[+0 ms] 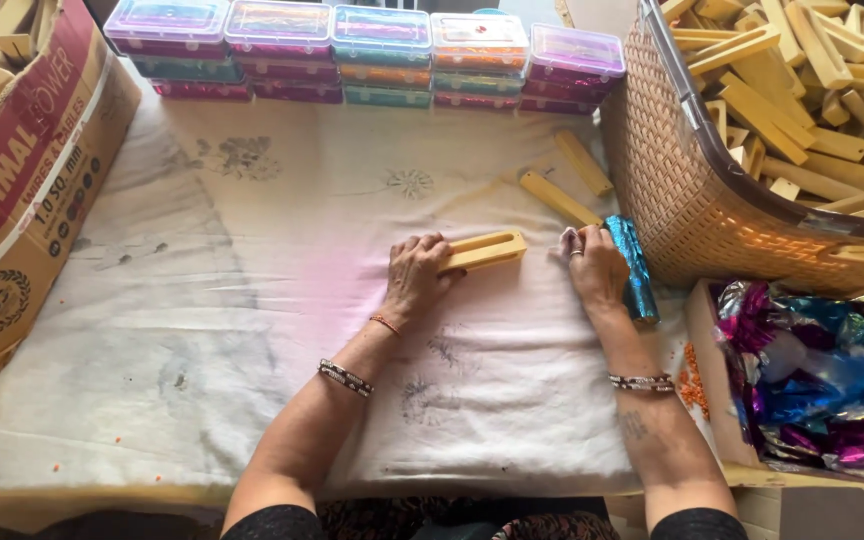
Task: The person wraps rectangular wooden blocks with colorful metallic foil, folding the foil around each block by hand. They first take blocks from a wicker basket, wipe each block with a tissue, wrap it in foil, and place finished wrapped blocks into small plastic storage boxes.
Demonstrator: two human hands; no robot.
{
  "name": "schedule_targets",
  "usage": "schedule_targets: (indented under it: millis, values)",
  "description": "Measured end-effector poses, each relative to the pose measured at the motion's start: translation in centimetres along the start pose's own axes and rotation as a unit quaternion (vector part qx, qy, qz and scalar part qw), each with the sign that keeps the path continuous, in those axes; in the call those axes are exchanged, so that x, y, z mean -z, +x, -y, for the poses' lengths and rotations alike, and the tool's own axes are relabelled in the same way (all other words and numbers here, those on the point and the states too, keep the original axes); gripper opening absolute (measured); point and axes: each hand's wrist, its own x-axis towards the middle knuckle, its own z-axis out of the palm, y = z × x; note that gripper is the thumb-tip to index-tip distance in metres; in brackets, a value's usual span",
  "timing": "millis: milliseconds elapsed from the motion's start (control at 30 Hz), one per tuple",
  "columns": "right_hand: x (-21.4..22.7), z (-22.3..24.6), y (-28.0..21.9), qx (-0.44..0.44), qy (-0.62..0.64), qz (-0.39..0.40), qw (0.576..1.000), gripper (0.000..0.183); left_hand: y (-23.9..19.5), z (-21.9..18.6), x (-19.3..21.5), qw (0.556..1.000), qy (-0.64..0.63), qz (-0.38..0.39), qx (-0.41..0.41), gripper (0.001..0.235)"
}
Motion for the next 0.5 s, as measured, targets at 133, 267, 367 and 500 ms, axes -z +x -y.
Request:
schedule_targets:
  millis: [133,267,367,500]
  values:
    - [-0.5,3.7,-1.3,0.08,0.173,-0.126,0.974,0.007,-0.8,-0.5,-1.6,0.998,0.0,0.016,-0.053,0.044]
    - [0.6,10.0,-4.3,0.252,0.247,-0.046,0.935,0.018,-0.8,-1.3,-0.7,0.994,-0.039,0.045,-0.092,0.044]
    - [0.5,10.4,-3.8,0.317,0.197,-0.022,0.927,0.019,-0.7,-1.7,0.1,0.993,-0.054,0.055,-0.085,0.043]
    - [-0.3,5.7,-0.9,0.169,0.062,0.001,0.984,0.013,-0.9,-0.4,-1.4,0.994,-0.042,0.075,-0.067,0.037]
